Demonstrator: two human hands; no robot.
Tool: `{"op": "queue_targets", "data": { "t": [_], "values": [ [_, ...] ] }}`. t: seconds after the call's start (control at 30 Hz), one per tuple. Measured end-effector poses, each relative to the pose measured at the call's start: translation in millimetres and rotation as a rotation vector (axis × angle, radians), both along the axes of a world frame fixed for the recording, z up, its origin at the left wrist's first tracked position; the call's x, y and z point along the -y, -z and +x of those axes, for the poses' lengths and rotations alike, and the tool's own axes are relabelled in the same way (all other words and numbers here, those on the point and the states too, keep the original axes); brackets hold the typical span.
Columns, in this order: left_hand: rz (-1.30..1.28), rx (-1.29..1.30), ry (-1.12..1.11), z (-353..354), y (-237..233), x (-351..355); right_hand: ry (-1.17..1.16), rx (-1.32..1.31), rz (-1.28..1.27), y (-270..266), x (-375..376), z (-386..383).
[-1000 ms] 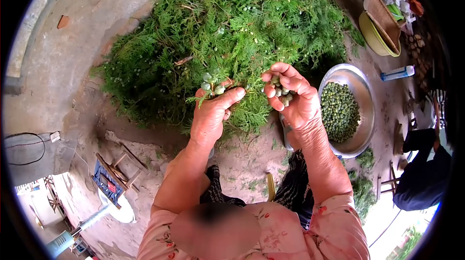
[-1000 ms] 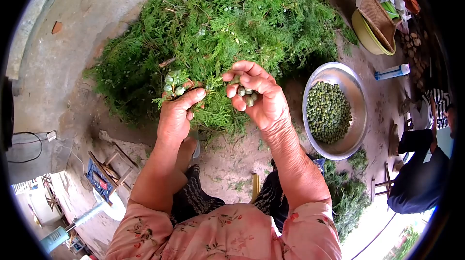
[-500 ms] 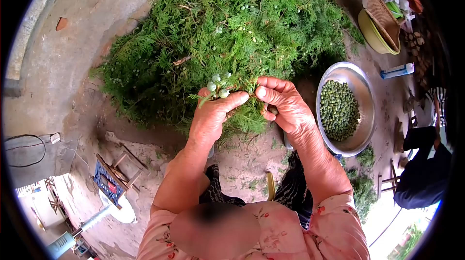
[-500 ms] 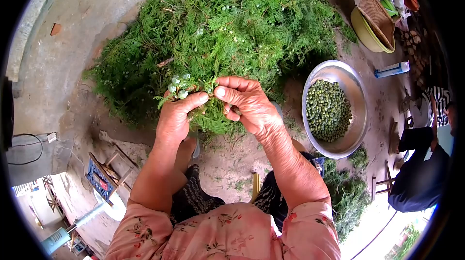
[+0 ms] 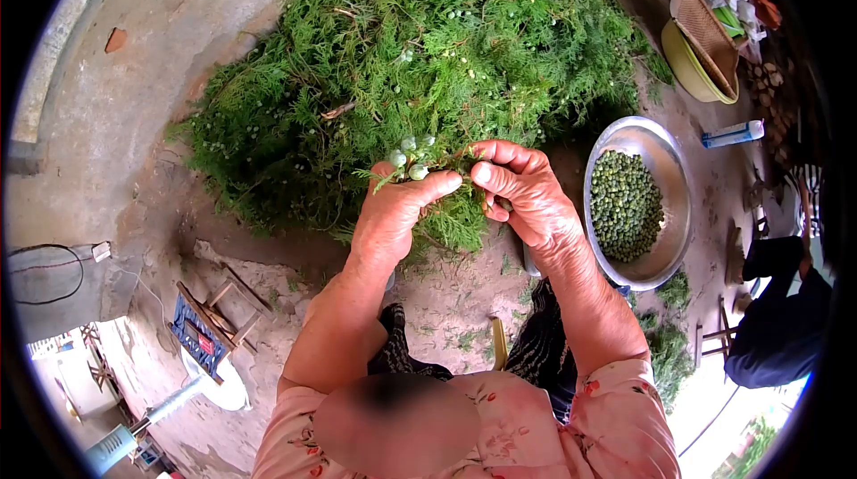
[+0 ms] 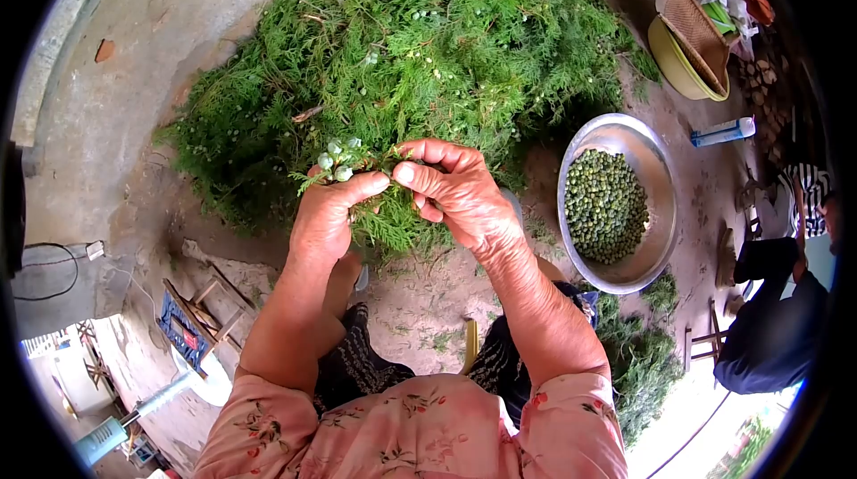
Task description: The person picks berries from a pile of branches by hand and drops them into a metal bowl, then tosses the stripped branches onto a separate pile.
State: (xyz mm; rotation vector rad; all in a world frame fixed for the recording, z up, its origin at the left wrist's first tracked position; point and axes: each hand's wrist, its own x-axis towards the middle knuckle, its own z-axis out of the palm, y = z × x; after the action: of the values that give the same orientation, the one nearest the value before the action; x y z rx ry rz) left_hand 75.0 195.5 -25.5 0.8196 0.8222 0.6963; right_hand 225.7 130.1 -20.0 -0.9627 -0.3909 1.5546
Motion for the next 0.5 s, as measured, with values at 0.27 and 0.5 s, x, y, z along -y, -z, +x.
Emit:
{"op": "queue_targets", "data": {
  "t": [0.27,0.5],
  "values": [
    [0.115,-0.019,-0.069,3,7,6,0.061,0.362,0.093,-2,1,-7],
    [-0.005,-0.171,-0.034,4,5,-1,0.122,-0.105,0.068,3,1,6]
  ]
}}
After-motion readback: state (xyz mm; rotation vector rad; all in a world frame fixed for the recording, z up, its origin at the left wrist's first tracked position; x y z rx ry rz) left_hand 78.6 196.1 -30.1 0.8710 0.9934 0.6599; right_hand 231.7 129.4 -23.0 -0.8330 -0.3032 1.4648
